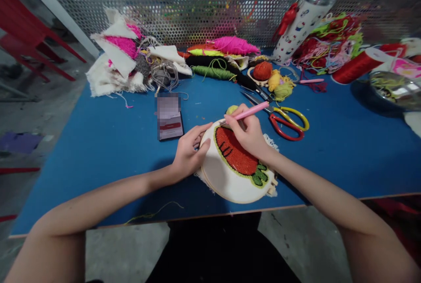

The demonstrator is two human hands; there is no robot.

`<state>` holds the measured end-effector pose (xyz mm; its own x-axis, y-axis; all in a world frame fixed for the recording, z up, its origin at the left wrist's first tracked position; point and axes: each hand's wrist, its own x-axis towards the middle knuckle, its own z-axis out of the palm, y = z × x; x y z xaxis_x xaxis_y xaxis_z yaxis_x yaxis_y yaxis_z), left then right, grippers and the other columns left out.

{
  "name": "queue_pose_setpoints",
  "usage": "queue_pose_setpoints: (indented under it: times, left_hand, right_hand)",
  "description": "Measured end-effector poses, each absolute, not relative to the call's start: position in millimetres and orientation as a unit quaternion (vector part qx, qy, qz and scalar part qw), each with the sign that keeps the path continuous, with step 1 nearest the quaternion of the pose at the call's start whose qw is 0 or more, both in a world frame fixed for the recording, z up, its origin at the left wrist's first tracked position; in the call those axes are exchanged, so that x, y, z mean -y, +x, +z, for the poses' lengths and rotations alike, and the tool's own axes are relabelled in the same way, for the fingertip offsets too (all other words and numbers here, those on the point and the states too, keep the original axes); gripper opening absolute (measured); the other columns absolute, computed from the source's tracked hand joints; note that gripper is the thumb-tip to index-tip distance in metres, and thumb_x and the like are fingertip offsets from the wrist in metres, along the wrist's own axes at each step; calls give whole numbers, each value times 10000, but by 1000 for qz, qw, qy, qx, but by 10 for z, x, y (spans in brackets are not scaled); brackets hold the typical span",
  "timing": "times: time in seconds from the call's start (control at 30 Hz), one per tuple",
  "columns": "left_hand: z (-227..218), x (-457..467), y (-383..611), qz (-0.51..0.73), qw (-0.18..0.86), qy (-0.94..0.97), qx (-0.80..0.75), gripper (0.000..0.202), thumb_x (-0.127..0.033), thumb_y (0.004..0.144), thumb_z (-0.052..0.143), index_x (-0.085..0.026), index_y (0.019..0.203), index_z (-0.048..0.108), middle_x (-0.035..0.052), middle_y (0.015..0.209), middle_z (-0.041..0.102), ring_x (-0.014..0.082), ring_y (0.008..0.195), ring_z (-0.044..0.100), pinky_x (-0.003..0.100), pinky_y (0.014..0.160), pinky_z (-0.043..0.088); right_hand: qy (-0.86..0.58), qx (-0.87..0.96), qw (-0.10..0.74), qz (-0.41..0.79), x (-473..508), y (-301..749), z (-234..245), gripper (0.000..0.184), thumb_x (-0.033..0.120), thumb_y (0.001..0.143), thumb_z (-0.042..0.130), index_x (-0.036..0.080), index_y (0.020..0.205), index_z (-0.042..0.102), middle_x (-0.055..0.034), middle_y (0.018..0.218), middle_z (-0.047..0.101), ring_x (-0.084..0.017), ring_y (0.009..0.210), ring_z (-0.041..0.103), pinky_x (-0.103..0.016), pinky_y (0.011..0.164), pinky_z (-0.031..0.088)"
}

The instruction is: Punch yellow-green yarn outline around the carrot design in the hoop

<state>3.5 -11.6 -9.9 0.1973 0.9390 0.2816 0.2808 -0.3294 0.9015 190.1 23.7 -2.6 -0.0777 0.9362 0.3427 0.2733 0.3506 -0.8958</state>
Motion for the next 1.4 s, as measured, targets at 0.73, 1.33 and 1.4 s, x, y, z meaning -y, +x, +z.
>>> queue_pose_setpoints:
  times: [0.73,1.33,1.4]
  left_hand:
    - [-101,91,12,449,363,686,-443,334,-245,883,584,-153,1199,645,87,1083,723,157,899,683,270,759,563]
    - [-101,98,-28,452,299,744,-390,334,-250,935,564,-166,1255,609,93,1092,710,165,944,667,315,856,544]
    - [-93,107,-27,452,294,748,-388,333,-251,939,560,-175,1261,602,95,1116,708,172,966,667,329,872,544]
  right_hand:
    - [-419,537,601,419,-244,1889,-16,320,467,878,633,229,730,481,69,584,460,-72,510,424,-247,492,374]
    - [-436,734,472,222,-230,1863,4,196,303,902,580,226,726,541,0,755,610,-148,711,562,-355,737,470]
    - [-447,735,469,199,-240,1868,24,213,328,902,584,233,717,539,-3,752,612,-167,743,564,-392,805,472]
